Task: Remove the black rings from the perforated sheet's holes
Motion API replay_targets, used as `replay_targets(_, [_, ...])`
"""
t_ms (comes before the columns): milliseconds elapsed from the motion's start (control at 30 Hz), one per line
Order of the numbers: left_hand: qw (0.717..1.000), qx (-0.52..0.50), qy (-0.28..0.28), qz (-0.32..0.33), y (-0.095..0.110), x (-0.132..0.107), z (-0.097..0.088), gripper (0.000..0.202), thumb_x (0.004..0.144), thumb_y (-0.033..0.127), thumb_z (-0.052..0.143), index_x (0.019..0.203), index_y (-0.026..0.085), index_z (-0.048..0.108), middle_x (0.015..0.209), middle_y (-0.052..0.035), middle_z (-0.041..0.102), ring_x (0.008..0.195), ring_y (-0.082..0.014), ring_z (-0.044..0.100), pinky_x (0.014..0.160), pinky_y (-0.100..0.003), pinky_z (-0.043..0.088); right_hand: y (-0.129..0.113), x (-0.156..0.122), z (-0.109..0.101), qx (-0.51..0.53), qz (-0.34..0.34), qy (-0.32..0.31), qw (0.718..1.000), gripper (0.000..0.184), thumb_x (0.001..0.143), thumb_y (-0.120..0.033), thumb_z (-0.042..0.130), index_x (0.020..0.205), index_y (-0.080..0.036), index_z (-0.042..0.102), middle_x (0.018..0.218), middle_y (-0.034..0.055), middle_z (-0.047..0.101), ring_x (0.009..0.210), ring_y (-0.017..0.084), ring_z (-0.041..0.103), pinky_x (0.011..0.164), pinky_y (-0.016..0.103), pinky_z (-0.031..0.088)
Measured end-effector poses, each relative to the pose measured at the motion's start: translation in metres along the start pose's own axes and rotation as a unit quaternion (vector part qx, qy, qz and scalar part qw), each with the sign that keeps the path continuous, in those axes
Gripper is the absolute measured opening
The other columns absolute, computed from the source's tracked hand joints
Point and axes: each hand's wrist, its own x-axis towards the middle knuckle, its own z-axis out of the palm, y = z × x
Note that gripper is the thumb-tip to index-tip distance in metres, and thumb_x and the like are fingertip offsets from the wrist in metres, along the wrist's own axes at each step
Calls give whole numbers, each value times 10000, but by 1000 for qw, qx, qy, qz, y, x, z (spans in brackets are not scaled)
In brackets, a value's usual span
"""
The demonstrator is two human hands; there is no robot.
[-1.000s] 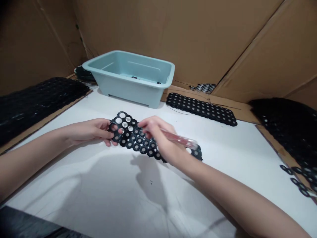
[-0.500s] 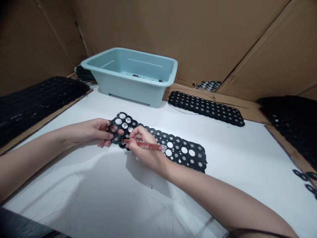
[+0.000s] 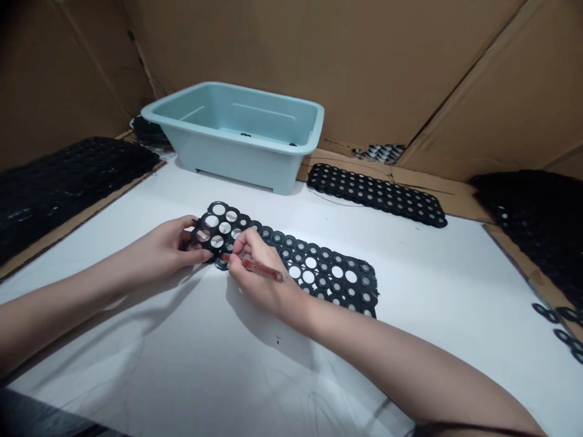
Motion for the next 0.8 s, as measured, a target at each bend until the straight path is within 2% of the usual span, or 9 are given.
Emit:
replay_targets(100, [999, -18, -10, -34, 7, -8, 1, 212, 648, 196, 579, 827, 158, 471, 669, 22, 520, 566, -96, 466, 510, -203, 332, 0, 1, 1, -17, 12, 6, 1000, 38, 805, -201, 402, 840, -215, 402, 677, -34, 517, 501, 72, 441, 445, 194, 328])
replay_targets(233, [992, -46, -98, -69, 10, -11, -7, 185, 706, 211, 530, 877, 168, 473, 562, 57, 409, 454, -70, 328, 436, -206, 240, 1, 4, 1, 11, 12, 8, 1000, 65, 797, -188, 409, 855, -216, 396, 730, -22, 556, 544, 79, 473, 471, 198, 346])
replay_targets(367, [983, -67, -172, -24, 6, -7, -12, 232, 665, 124, 539, 873, 181, 453, 663, 41, 424, 533, -77, 359, 468, -208, 251, -3, 3, -3, 83, -12, -16, 996, 38, 811, -191, 438, 838, -207, 417, 713, -15, 590, 556, 75, 492, 490, 195, 362])
replay_targets(433, [980, -82, -181, -13, 5, -5, -11, 258, 653, 90, 527, 876, 184, 439, 688, 39, 413, 555, -77, 357, 476, -208, 246, -6, -2, -5, 118, -46, 22, 992, 17, 845, -210, 416, 847, -205, 432, 673, -18, 592, 547, 73, 491, 513, 204, 377])
replay_targets(500, [978, -96, -186, -20, 5, -4, -8, 263, 655, 76, 508, 884, 181, 433, 685, 42, 390, 555, -75, 341, 474, -210, 235, -8, -6, -7, 127, -90, 105, 982, 59, 875, -241, 395, 866, -208, 444, 627, -27, 575, 534, 74, 480, 532, 214, 384])
replay_targets(567, [974, -113, -193, -29, 6, -4, -5, 268, 658, 66, 493, 894, 178, 433, 686, 44, 367, 549, -70, 321, 470, -211, 223, -8, -9, -8, 87, -123, 165, 975, 119, 895, -265, 371, 867, -208, 472, 638, -22, 569, 549, 80, 482, 544, 223, 390])
replay_targets(600, [973, -121, -195, -29, 7, -5, -4, 269, 659, 64, 488, 896, 177, 433, 687, 45, 357, 546, -69, 314, 468, -212, 219, -7, -9, -8, 43, -139, 168, 975, 142, 896, -270, 375, 854, -204, 493, 660, -13, 571, 568, 85, 490, 555, 229, 396])
replay_targets(700, [973, -131, -190, -22, 8, -6, -2, 261, 667, 73, 482, 901, 180, 432, 695, 45, 351, 549, -69, 314, 470, -212, 225, -3, -6, -6, -119, -226, 108, 961, 121, 848, -284, 490, 888, -183, 544, 829, 33, 598, 750, 127, 548, 677, 263, 435])
replay_targets(800, [975, -121, -188, 3, 6, -6, 1, 243, 674, 90, 490, 896, 172, 435, 711, 39, 383, 582, -79, 353, 497, -212, 266, 1, -2, -5, -197, -305, 55, 930, 233, 814, -275, 553, 1011, -156, 522, 977, 78, 589, 920, 163, 540, 793, 292, 435])
